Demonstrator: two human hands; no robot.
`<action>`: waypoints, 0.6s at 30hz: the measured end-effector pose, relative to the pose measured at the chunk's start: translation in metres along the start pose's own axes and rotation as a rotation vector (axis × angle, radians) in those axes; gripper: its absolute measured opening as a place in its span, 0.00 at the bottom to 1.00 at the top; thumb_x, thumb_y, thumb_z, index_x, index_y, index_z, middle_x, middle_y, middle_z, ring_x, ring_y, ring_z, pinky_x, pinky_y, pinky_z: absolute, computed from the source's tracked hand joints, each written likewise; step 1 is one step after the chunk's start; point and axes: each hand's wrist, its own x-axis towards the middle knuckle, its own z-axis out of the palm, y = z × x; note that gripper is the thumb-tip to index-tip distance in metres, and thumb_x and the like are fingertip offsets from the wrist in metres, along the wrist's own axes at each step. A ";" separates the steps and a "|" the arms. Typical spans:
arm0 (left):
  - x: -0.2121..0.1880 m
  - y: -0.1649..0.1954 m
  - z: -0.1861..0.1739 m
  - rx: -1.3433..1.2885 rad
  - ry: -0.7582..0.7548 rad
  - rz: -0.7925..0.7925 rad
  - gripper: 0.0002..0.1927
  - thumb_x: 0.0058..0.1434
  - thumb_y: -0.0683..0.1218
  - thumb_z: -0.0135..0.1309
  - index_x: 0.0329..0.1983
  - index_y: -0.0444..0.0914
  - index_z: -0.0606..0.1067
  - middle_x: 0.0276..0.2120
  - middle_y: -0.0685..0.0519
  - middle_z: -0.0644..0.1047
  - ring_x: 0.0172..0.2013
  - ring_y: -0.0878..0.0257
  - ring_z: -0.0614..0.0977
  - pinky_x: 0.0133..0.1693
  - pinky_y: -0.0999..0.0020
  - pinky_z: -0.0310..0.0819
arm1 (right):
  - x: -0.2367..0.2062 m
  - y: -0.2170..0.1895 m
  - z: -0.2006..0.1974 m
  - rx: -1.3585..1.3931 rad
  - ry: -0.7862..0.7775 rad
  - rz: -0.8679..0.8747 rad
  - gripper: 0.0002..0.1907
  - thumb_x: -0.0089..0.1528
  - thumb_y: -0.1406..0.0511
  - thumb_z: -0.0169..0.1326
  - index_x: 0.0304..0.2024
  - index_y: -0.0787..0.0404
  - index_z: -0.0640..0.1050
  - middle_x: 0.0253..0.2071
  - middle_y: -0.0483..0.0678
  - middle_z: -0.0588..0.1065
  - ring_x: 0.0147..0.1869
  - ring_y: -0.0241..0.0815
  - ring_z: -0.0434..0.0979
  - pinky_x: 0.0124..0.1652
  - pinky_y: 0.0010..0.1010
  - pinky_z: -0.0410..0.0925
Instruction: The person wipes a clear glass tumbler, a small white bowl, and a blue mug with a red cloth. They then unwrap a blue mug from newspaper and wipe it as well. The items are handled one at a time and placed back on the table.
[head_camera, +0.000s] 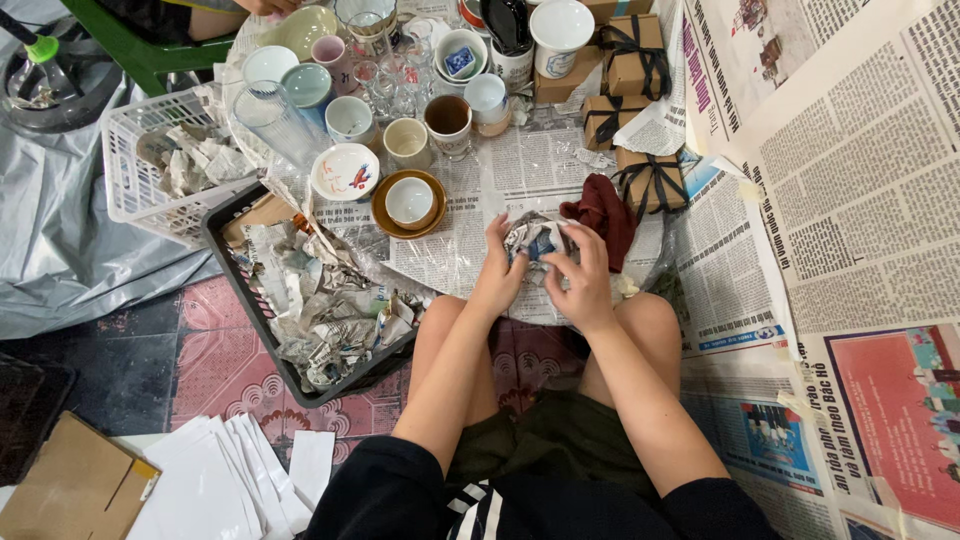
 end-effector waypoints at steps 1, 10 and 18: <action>0.000 -0.004 0.000 0.027 0.000 -0.005 0.35 0.66 0.42 0.45 0.74 0.32 0.48 0.68 0.30 0.63 0.69 0.42 0.66 0.68 0.55 0.58 | 0.001 0.000 0.002 -0.007 -0.011 0.061 0.11 0.57 0.70 0.59 0.43 0.58 0.77 0.58 0.56 0.68 0.65 0.59 0.70 0.61 0.48 0.69; 0.002 -0.024 -0.005 0.049 -0.122 -0.022 0.34 0.65 0.39 0.40 0.76 0.35 0.54 0.74 0.36 0.59 0.73 0.45 0.60 0.70 0.59 0.52 | -0.002 0.000 0.002 -0.040 -0.096 0.420 0.14 0.64 0.72 0.54 0.53 0.66 0.76 0.59 0.58 0.71 0.57 0.61 0.76 0.51 0.44 0.72; 0.002 -0.009 -0.006 0.147 -0.060 0.031 0.29 0.63 0.37 0.43 0.69 0.37 0.68 0.70 0.34 0.64 0.73 0.43 0.62 0.70 0.58 0.54 | 0.003 -0.004 -0.004 0.134 -0.118 0.510 0.13 0.68 0.71 0.51 0.55 0.59 0.71 0.57 0.54 0.72 0.50 0.60 0.79 0.47 0.45 0.72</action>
